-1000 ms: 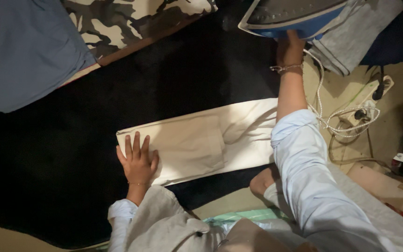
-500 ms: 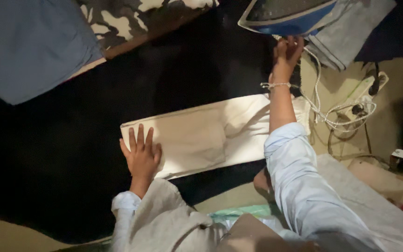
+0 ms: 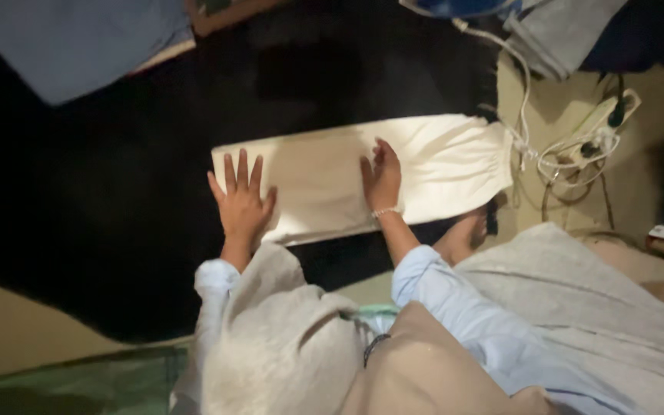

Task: The person irons a white garment and then a light blue garment on a dark mat on the floor. They smooth the fabric, use a steam iron, fold the white garment, and place it aside before ironing the blue garment.

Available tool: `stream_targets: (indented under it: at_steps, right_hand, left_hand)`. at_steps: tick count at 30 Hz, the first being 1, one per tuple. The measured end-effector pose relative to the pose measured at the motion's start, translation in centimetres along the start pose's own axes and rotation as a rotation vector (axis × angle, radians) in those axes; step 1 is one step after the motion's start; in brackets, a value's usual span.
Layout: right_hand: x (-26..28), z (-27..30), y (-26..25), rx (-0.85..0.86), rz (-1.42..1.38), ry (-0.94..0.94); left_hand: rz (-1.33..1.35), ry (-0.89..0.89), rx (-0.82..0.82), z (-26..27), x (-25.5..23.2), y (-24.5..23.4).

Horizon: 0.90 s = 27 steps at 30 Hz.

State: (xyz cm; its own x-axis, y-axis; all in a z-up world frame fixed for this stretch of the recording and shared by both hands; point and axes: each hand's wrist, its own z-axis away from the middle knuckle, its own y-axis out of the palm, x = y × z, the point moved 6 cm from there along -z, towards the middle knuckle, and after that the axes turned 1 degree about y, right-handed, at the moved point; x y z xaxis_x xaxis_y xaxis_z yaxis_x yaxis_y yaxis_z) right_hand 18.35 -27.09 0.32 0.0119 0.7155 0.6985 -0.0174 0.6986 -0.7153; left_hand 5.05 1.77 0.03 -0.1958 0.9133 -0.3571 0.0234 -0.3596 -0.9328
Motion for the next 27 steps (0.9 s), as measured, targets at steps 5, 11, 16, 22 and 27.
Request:
stream_targets:
  at_steps: [5,11,16,22,27]
  right_hand:
    - [2.4,0.9,-0.3,0.110,-0.033,-0.086]
    - [4.2,1.5,-1.0,0.188,-0.097,0.070]
    - [4.3,1.3,-0.2,0.178,-0.090,0.013]
    - [5.0,2.0,-0.3,0.156,-0.054,-0.176]
    - [3.7,2.3,0.6,0.259,0.033,-0.130]
  left_hand:
    - [0.164,0.039,0.052,0.0,0.3,-1.6]
    - [-0.030,-0.070,-0.038,5.7,0.6,-0.5]
    - [-0.038,-0.139,-0.038,7.6,0.6,1.7]
    - [0.002,-0.132,0.003,7.3,0.2,0.8]
    - [-0.046,-0.119,0.011,7.3,0.2,1.0]
